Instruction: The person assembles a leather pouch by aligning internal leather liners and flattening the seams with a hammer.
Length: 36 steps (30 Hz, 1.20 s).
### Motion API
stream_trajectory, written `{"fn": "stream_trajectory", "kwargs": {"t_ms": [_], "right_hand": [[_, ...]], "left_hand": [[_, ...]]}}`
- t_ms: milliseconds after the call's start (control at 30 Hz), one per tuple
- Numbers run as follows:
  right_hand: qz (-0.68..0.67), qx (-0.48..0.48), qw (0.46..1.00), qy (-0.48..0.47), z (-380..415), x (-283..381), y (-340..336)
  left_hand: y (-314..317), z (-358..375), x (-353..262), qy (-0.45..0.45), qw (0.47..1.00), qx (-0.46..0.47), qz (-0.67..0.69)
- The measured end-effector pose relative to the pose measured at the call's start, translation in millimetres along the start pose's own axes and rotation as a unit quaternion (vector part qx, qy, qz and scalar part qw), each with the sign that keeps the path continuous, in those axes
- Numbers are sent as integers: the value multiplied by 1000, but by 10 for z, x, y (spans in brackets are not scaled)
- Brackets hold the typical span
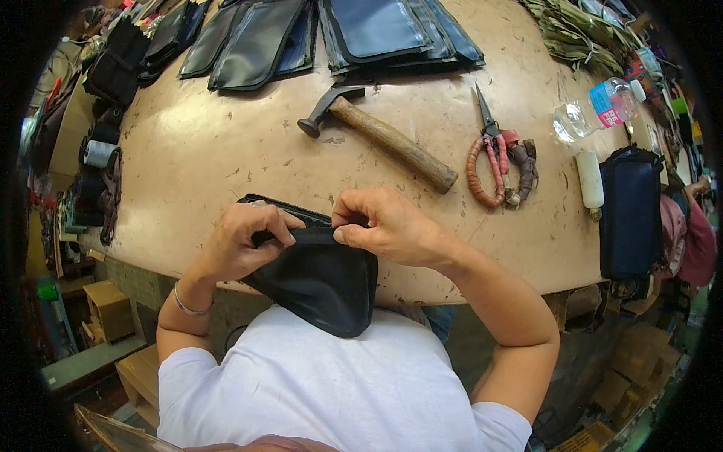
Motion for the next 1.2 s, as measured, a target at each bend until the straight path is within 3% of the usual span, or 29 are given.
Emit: {"fn": "stream_trajectory", "kwargs": {"t_ms": [33,133,233,333,433,700,800,1000,1200], "right_hand": [[1,8,1000,9,0,4,2],[5,23,999,27,-4,8,-4],[-6,20,999,24,-2,1,-4],[-22,9,1000,10,8,-16,3],[4,8,1000,7,12,-2,0],[35,37,997,56,-23,84,18],[68,34,997,14,-35,67,24],[180,92,979,27,-118,137,24],[189,104,976,26,-165,211,53]], "left_hand": [[11,-8,40,-32,998,21,44],[27,-29,26,-16,994,58,86],[18,-15,0,-69,993,52,79],[-10,11,-62,-35,999,-17,12],[12,58,-86,58,997,-56,-16],[20,63,-124,83,990,-80,-76],[22,69,-126,91,989,-81,-90],[51,68,-115,110,985,-96,-91],[88,66,-140,124,981,-106,-102]]}}
Point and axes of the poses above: each hand's wrist, its own z-axis away from the middle knuckle, its own y-axis out of the palm, x = y × z, the point moved 5 cm from there along -z, towards the middle knuckle, and after that the axes turned 11 degrees about -y, right-handed, at the moved point
